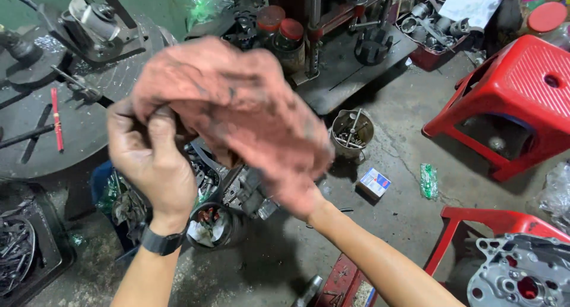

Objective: The person sits on the workshop floor and wipes a motorcycle engine crankcase with a cloth. They then drive a bearing into the case using a socket and mallet, press another component into place by hand, flip the heavy casing over, and continue wiping its surfaces with the cloth.

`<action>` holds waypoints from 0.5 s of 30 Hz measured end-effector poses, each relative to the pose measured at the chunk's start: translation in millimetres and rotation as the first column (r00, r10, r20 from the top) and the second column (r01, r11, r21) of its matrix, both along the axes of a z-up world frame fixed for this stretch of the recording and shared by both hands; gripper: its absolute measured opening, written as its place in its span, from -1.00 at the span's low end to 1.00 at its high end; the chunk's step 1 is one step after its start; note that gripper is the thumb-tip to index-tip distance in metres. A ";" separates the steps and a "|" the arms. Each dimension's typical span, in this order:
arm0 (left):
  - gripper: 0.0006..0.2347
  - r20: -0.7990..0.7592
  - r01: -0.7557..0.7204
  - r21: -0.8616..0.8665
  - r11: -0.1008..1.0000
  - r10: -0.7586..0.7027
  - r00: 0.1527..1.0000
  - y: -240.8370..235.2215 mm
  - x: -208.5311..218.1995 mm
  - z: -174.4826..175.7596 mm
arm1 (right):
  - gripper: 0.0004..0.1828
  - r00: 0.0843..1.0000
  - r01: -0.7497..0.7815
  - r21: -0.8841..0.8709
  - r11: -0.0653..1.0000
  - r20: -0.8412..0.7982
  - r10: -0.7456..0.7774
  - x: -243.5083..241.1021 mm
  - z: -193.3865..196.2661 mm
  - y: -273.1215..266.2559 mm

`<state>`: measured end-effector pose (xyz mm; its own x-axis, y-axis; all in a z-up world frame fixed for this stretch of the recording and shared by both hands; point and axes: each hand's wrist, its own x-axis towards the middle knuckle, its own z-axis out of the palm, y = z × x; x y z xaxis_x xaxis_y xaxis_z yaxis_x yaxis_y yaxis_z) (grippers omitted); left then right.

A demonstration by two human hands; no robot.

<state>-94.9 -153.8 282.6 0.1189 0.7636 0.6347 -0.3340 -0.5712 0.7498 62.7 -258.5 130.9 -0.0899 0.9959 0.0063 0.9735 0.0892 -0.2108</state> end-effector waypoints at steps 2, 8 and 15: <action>-0.93 -0.028 0.000 -0.024 1.000 -0.001 1.000 -7.4 -0.8 -3.1 | -0.57 0.995 -0.003 0.079 0.997 -0.099 0.011 10.8 13.4 -6.5; -0.93 -0.047 0.038 -0.115 0.993 -0.044 0.998 -29.9 0.6 8.5 | -0.54 0.921 0.032 0.291 0.956 -0.380 0.085 54.6 38.0 -38.4; -0.92 -0.032 0.058 -0.246 0.967 -0.067 0.997 -60.0 17.2 38.6 | -0.51 0.767 0.200 0.476 0.856 -0.620 0.165 118.4 81.6 -112.8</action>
